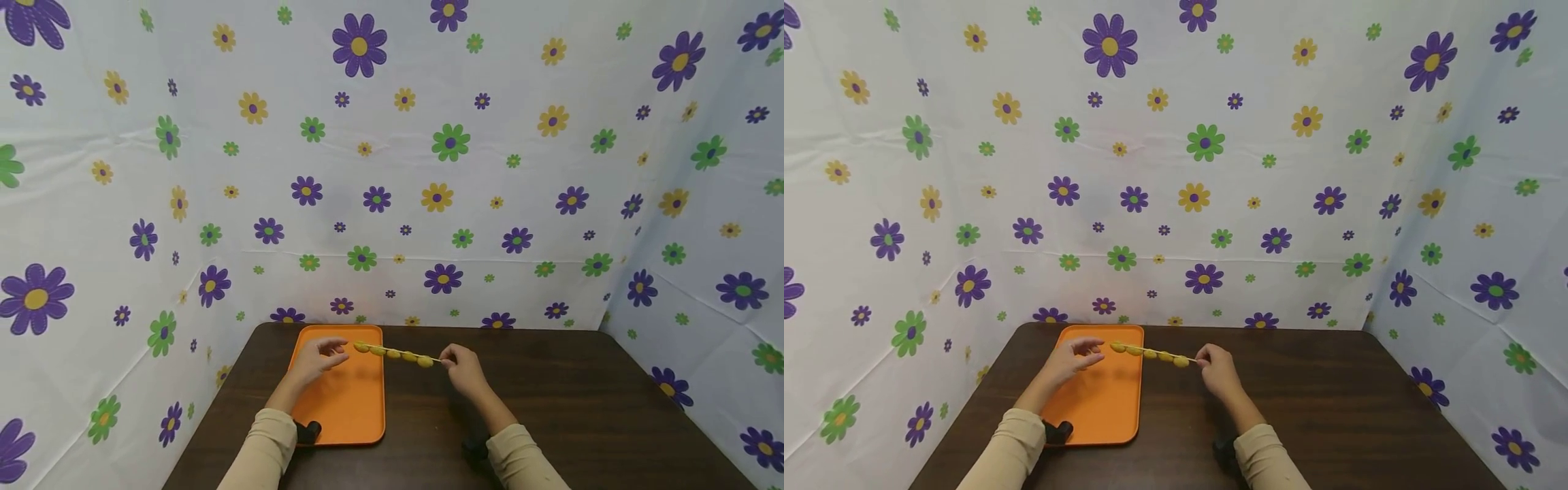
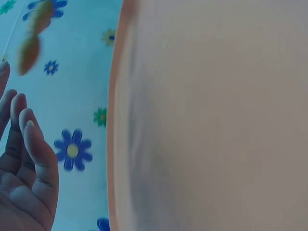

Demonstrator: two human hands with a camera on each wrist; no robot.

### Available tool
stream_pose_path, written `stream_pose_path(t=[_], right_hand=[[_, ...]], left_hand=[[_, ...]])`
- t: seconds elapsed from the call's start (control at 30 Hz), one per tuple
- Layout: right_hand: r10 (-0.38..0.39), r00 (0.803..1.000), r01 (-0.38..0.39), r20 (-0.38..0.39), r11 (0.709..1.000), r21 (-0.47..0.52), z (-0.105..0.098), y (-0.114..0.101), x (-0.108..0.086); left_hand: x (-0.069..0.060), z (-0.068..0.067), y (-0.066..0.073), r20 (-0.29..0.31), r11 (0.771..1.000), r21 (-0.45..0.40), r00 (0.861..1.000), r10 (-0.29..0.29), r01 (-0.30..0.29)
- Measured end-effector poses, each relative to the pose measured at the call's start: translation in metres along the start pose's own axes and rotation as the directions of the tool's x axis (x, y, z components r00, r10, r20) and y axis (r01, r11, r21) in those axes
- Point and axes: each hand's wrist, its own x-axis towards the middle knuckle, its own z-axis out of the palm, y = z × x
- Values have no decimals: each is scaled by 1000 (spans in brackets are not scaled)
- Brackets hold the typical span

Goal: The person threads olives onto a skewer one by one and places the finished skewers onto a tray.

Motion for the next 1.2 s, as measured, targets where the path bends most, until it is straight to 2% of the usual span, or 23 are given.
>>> stream_pose_path(t=[0.1,0.23,0.47,0.7,0.87,1.0,1.1,1.2], right_hand=[[37,999,-37,-2,999,-10,12,-5,3],[75,997,-75,-5,997,-14,32,-21,10],[111,994,-111,6,992,-57,64,-54,22],[154,987,-146,48,979,-143,87,-76,25],[143,990,-140,6,974,-177,100,-86,20],[135,991,-135,-18,952,-274,107,-96,13],[142,990,-131,10,935,-329,108,-103,8],[123,991,-96,62,941,-324,110,-112,1]], left_hand=[[-6,-13,-7,5,1000,22,1000,-8,8],[-15,-28,-15,-21,996,79,999,-31,33],[-33,-49,-17,-44,994,43,994,-103,105],[-36,-54,-15,-23,991,52,993,-120,121],[-37,-57,-16,-10,992,56,993,-116,116],[-38,-60,-18,-20,991,54,993,-119,120],[-38,-61,-18,-20,991,59,993,-116,117],[-38,-62,-18,-23,991,57,992,-121,123]])
